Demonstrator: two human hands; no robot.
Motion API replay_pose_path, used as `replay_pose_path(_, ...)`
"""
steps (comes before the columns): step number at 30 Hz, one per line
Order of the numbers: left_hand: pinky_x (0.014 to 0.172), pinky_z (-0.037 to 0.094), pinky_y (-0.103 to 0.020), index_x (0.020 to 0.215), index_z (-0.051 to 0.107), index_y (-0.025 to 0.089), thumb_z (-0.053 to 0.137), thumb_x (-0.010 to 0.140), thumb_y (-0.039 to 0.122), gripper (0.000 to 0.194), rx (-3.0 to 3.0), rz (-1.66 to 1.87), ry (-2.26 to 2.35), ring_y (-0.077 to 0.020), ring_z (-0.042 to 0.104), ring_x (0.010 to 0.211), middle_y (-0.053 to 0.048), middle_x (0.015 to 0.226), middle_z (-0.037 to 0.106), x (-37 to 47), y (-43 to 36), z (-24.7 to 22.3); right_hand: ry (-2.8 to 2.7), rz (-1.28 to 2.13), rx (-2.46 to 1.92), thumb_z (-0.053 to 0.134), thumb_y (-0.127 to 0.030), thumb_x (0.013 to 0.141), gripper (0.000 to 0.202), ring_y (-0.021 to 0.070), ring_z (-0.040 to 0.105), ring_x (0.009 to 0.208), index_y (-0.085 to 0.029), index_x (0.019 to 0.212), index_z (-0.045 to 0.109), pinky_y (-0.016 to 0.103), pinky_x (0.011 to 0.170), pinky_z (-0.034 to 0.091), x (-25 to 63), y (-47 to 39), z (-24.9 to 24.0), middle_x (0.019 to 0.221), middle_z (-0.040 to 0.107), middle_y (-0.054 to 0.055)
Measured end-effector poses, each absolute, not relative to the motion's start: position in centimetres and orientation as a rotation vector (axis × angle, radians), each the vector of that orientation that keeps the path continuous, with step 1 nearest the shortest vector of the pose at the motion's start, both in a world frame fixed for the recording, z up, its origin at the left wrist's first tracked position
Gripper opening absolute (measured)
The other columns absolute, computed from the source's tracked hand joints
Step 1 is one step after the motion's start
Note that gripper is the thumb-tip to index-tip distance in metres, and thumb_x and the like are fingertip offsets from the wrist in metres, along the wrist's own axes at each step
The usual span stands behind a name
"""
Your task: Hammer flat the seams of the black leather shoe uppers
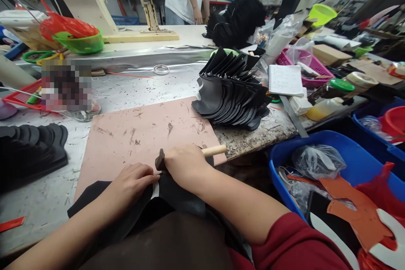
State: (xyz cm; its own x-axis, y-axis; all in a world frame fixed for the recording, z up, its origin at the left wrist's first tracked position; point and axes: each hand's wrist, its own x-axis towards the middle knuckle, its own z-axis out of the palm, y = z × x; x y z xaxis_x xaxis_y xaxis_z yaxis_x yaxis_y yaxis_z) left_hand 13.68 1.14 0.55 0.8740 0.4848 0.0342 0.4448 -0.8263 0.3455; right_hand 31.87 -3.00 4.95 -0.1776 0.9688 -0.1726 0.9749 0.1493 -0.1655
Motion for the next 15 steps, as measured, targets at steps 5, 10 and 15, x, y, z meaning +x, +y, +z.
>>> replay_pose_path(5, 0.069, 0.043, -0.028, 0.084, 0.059, 0.018, 0.039, 0.084, 0.014, 0.021, 2.574, 0.215, 0.698, -0.0149, 0.055, 0.074, -0.003, 0.080, 0.061, 12.6, 1.7, 0.3, 2.367, -0.312, 1.986, 0.042, -0.016, 0.080, 0.019, 0.0184, 0.061, 0.063, -0.018, 0.084, 0.061, 0.027, 0.049, 0.033, 31.4, -3.0, 4.1, 0.069, 0.066, 0.004)
replay_pose_path(10, 0.067, 0.041, -0.028, 0.088, 0.062, 0.018, 0.036, 0.088, 0.015, 0.026, 2.752, 0.471, 0.590, -0.0149, 0.054, 0.072, -0.004, 0.080, 0.063, 11.7, 1.5, -0.7, 2.391, -0.285, 2.017, 0.043, -0.017, 0.081, 0.017, 0.0183, 0.061, 0.064, -0.019, 0.083, 0.059, 0.026, 0.051, 0.034, 30.9, -3.3, 4.1, 0.071, 0.066, 0.004)
replay_pose_path(15, 0.067, 0.042, -0.027, 0.094, 0.063, 0.021, 0.033, 0.086, 0.008, 0.033, 2.814, 0.387, 0.576, -0.0144, 0.053, 0.073, -0.004, 0.080, 0.061, 11.2, 1.6, -0.7, 2.317, -0.321, 2.006, 0.042, -0.016, 0.082, 0.017, 0.0182, 0.061, 0.066, -0.019, 0.088, 0.058, 0.026, 0.052, 0.034, 30.2, -3.7, 4.5, 0.072, 0.065, 0.004)
